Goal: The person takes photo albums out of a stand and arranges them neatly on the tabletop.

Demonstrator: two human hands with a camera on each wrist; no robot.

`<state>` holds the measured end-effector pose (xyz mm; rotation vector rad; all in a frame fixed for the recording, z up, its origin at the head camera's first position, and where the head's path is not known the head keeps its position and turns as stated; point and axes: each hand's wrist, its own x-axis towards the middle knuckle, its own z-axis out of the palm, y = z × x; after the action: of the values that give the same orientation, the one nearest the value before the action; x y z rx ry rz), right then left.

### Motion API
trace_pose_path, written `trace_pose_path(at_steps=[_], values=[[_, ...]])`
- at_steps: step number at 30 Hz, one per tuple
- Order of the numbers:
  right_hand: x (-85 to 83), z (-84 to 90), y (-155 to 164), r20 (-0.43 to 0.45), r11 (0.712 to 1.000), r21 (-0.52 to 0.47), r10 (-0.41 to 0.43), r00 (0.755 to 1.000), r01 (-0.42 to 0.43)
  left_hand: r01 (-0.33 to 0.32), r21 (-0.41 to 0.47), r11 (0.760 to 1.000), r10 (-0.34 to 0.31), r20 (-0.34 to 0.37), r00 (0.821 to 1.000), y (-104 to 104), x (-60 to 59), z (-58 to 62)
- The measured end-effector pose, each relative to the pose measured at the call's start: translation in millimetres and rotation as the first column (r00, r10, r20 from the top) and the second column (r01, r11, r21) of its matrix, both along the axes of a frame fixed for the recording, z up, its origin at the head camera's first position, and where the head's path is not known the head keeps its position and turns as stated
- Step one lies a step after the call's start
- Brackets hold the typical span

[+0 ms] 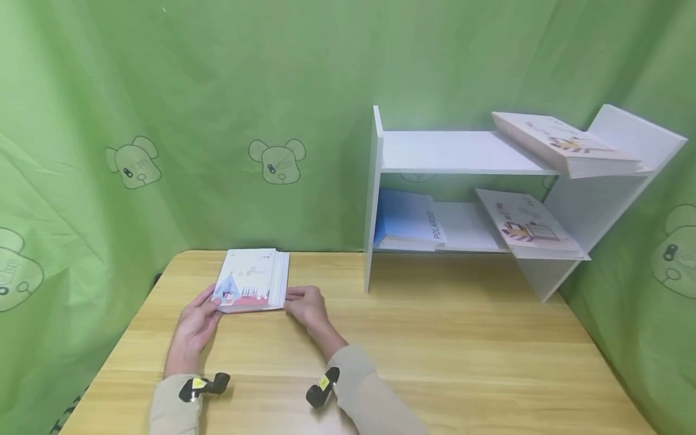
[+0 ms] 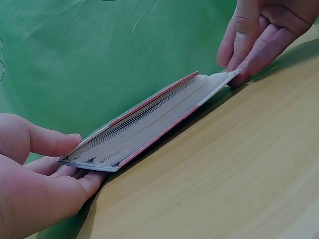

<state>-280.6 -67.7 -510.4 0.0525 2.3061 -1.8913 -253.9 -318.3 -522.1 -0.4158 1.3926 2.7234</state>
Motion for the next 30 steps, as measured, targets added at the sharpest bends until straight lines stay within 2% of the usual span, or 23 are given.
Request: trace_pose_path(at_steps=[10, 14, 23, 30], values=[[1.2, -3.6, 1, -0.057, 0.992, 0.126, 0.014, 0.998, -0.007, 0.007, 0.001, 1.000, -0.007, -0.009, 1.000, 1, 2.2, 0.2], [1.3, -2.5, 2, -0.052, 0.996, 0.079, 0.040, 0.998, -0.036, 0.009, 0.005, 1.000, -0.009, -0.007, 1.000, 0, 2.0, 0.4], [5.4, -2.3, 9, -0.046, 0.991, -0.031, 0.131, 0.990, -0.133, -0.026, -0.123, 0.992, 0.029, 0.021, 0.999, -1, 7.3, 6.2], [8.2, -0.5, 20, -0.048, 0.980, -0.092, 0.175, 0.983, -0.179, -0.049, -0.287, 0.957, 0.060, 0.028, 0.998, 1, 7.7, 18.9]])
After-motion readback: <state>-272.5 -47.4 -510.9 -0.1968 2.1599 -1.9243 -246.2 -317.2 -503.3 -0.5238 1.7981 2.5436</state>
